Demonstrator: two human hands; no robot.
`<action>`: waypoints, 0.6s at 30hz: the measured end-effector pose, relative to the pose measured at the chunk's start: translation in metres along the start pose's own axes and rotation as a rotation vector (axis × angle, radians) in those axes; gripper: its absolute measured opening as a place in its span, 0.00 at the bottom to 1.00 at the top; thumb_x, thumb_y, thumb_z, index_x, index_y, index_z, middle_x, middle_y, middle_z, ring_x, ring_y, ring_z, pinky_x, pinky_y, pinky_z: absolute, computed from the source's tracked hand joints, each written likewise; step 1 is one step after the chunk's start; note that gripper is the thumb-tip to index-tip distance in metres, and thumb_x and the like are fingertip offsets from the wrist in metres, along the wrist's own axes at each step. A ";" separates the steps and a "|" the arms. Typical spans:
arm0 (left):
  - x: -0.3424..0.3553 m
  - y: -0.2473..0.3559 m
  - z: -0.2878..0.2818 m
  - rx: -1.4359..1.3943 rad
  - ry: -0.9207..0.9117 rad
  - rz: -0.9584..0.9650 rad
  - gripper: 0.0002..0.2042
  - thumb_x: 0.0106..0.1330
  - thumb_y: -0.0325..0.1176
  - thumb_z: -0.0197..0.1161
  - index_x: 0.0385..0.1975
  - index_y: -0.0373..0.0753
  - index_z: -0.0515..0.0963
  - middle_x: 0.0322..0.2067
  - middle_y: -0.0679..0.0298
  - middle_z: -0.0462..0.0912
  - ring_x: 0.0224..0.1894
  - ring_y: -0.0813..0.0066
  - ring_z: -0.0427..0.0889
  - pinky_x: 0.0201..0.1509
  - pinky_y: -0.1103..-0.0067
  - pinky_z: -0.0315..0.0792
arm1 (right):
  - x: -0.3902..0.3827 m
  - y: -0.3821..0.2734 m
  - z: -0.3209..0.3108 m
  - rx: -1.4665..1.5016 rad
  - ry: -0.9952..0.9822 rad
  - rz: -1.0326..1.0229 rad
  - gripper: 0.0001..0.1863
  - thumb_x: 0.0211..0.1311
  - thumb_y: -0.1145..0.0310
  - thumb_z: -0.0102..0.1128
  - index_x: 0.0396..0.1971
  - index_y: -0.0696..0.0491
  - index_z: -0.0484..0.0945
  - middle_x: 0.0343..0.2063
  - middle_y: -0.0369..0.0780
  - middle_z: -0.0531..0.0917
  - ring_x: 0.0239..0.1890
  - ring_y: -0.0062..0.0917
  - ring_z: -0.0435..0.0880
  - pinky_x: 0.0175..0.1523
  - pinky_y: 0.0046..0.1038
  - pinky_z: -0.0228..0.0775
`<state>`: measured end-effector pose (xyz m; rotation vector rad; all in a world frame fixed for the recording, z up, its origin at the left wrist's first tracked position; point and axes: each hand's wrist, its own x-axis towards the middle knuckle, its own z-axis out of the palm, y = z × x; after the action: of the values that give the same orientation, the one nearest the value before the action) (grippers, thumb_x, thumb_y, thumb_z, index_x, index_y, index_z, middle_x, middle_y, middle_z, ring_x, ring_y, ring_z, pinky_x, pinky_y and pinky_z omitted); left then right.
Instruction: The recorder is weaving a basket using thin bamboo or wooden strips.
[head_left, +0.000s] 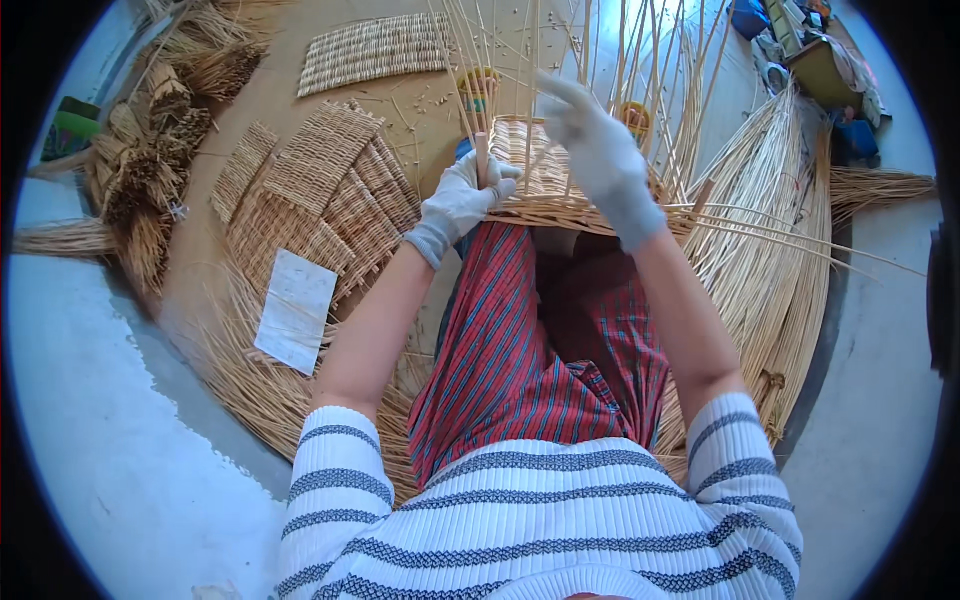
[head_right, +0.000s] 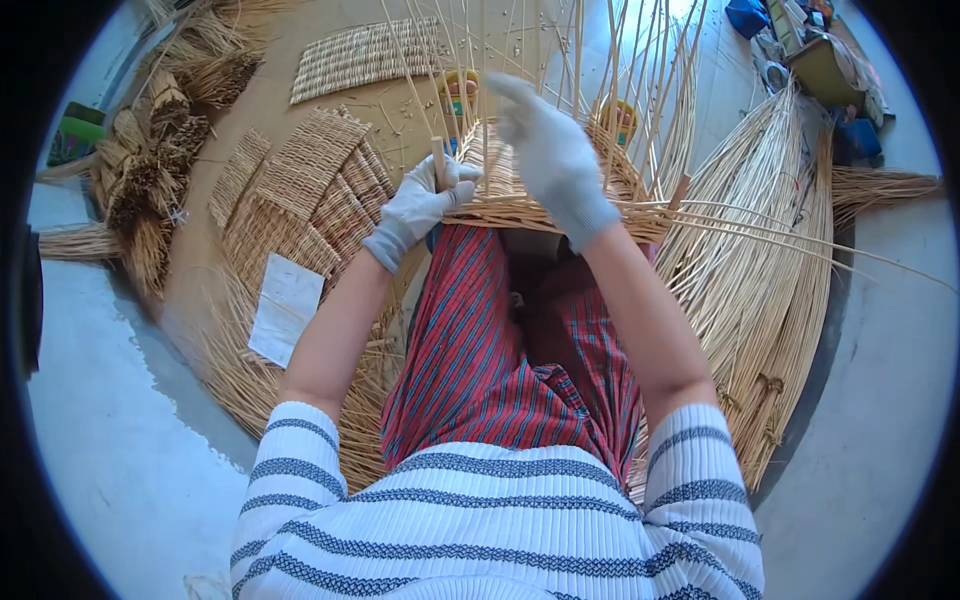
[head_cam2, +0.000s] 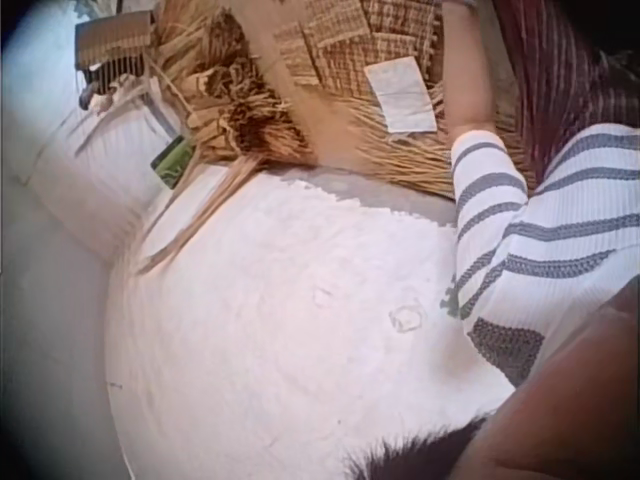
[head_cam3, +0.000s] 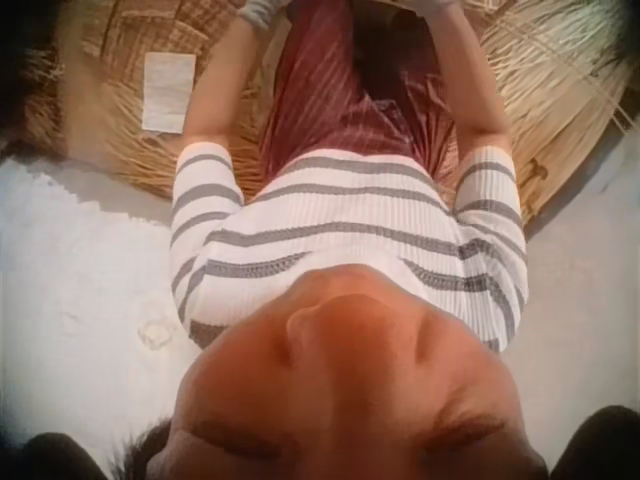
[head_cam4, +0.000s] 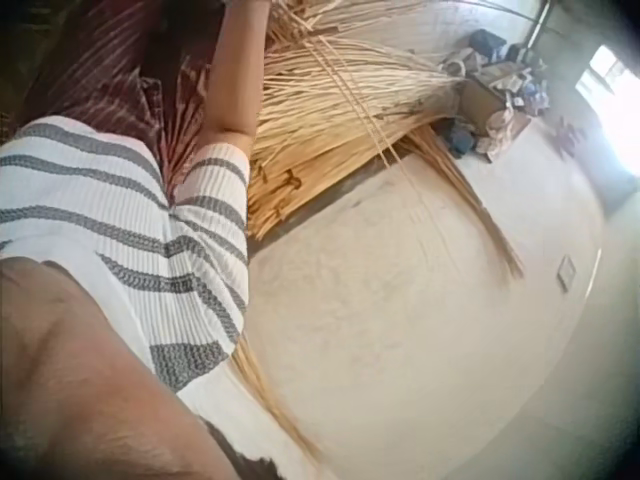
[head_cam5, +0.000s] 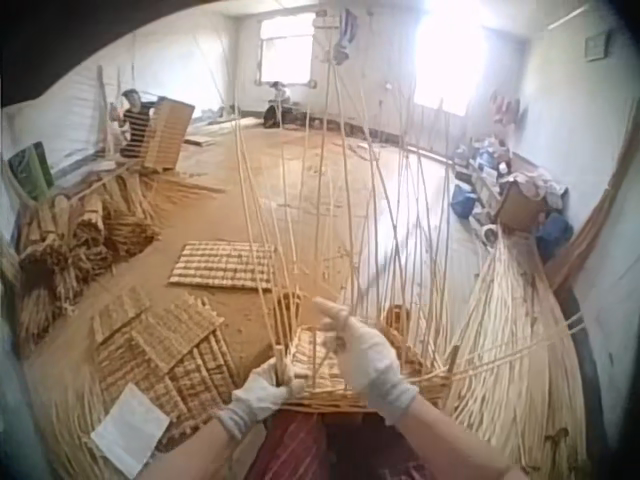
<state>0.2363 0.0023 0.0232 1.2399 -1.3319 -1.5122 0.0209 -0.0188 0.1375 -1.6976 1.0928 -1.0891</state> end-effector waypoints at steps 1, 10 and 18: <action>0.002 -0.002 0.001 -0.011 0.015 0.021 0.08 0.72 0.28 0.72 0.46 0.37 0.80 0.44 0.66 0.86 0.51 0.79 0.84 0.60 0.78 0.77 | 0.028 -0.005 0.010 -0.473 -0.030 -0.011 0.40 0.66 0.76 0.67 0.78 0.43 0.65 0.65 0.47 0.79 0.55 0.34 0.86 0.65 0.33 0.76; 0.001 -0.003 0.008 -0.220 0.064 0.067 0.08 0.64 0.20 0.73 0.33 0.39 0.79 0.46 0.61 0.90 0.47 0.75 0.85 0.59 0.73 0.80 | -0.048 0.012 0.002 0.098 0.501 -0.002 0.24 0.77 0.73 0.56 0.69 0.50 0.66 0.40 0.40 0.83 0.45 0.29 0.91 0.37 0.25 0.81; 0.002 0.005 -0.002 -0.189 0.058 -0.069 0.14 0.70 0.41 0.77 0.39 0.38 0.81 0.39 0.69 0.87 0.45 0.81 0.81 0.54 0.77 0.76 | -0.117 0.087 -0.019 0.390 0.510 0.105 0.14 0.85 0.60 0.52 0.61 0.51 0.72 0.31 0.38 0.81 0.36 0.29 0.92 0.18 0.20 0.69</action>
<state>0.2370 -0.0011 0.0279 1.2103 -1.0917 -1.5975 -0.0459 0.0632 0.0353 -1.0699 1.1624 -1.5978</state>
